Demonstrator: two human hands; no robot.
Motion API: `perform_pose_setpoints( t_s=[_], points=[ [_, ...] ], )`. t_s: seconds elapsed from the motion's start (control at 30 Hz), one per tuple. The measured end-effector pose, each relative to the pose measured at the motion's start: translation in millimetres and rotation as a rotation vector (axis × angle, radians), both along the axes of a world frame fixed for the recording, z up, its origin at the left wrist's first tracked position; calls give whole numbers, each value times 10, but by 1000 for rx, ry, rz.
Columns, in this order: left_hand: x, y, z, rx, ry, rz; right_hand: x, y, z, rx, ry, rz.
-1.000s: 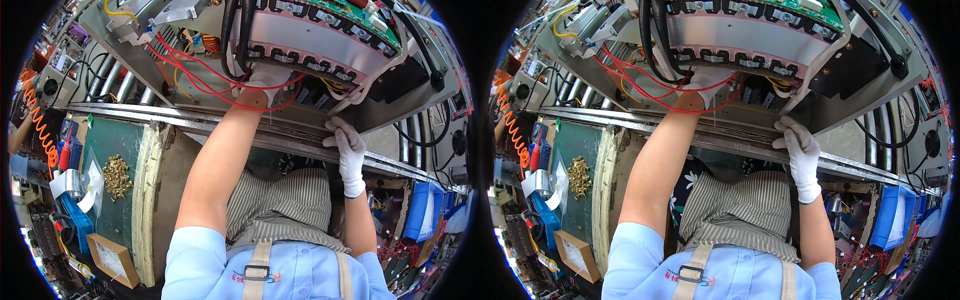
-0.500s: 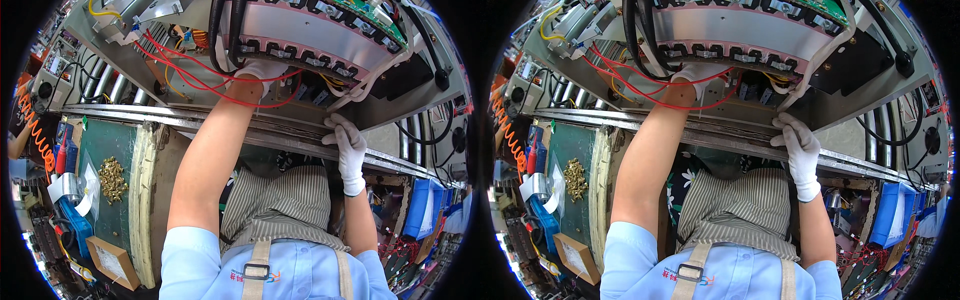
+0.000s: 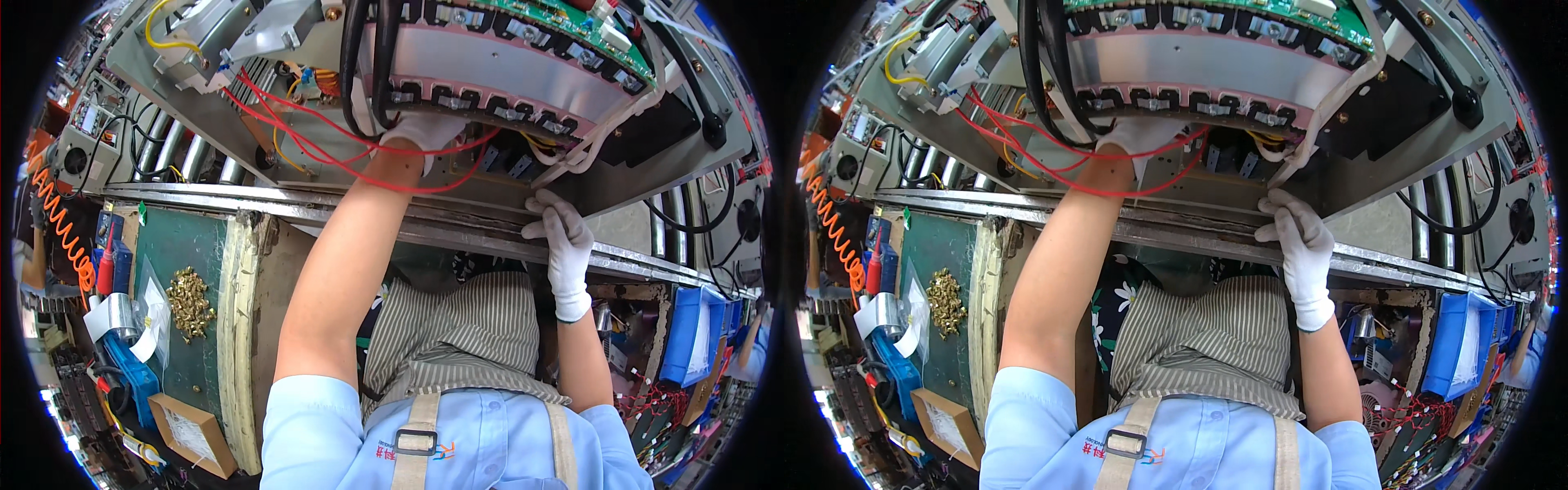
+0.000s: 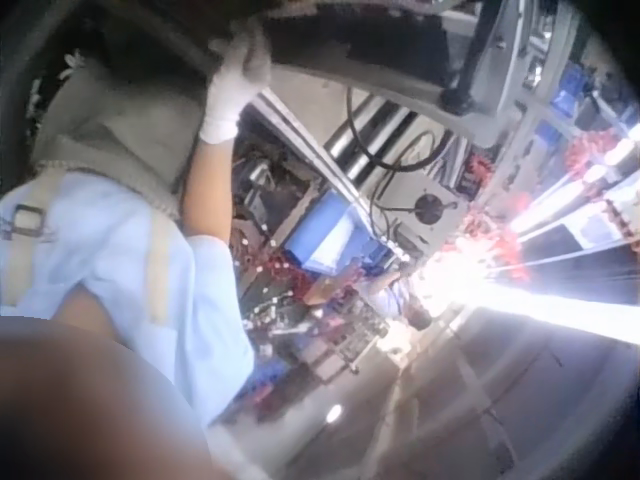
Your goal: The person assembles an electronic device on a workbench, routing and securing wires with zip ties and connecting red wires to a circuit board. They handle the device casing, organize cables, and attach connectors to the internal components.
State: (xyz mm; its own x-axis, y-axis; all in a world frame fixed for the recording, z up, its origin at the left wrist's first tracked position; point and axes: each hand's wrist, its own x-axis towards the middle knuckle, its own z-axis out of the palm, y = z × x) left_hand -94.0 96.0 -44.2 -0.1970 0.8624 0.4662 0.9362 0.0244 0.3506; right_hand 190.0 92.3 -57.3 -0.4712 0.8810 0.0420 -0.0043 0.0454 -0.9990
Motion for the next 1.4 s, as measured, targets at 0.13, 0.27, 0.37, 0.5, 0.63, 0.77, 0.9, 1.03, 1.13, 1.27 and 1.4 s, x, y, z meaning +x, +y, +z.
perform_pose_setpoints(
  t_s=[0.13,0.27,0.37,0.5,0.63,0.77,0.9,1.03,1.13,1.27,1.4],
  points=[
    [102,26,61,-127,55,116,2,10,7,24,-26,15],
    [123,17,52,-145,74,95,11,18,-12,35,-25,24],
    [176,21,38,-142,100,92,38,31,-30,37,-16,32],
    [218,-12,49,-161,132,89,51,38,-48,27,10,29],
    [257,-27,63,-200,187,103,43,66,-83,69,28,45],
    [287,-56,89,-245,289,135,33,39,-32,38,4,35],
    [326,-39,78,-319,470,195,24,45,-34,38,10,43],
    [367,-23,170,-349,426,199,24,39,-40,28,7,33],
    [272,-4,156,-228,114,77,32,41,-34,23,15,39],
    [280,27,-56,184,-74,-31,42,49,-43,40,18,41],
    [308,-66,22,-193,-387,12,40,14,-37,-27,19,28]
  ],
)
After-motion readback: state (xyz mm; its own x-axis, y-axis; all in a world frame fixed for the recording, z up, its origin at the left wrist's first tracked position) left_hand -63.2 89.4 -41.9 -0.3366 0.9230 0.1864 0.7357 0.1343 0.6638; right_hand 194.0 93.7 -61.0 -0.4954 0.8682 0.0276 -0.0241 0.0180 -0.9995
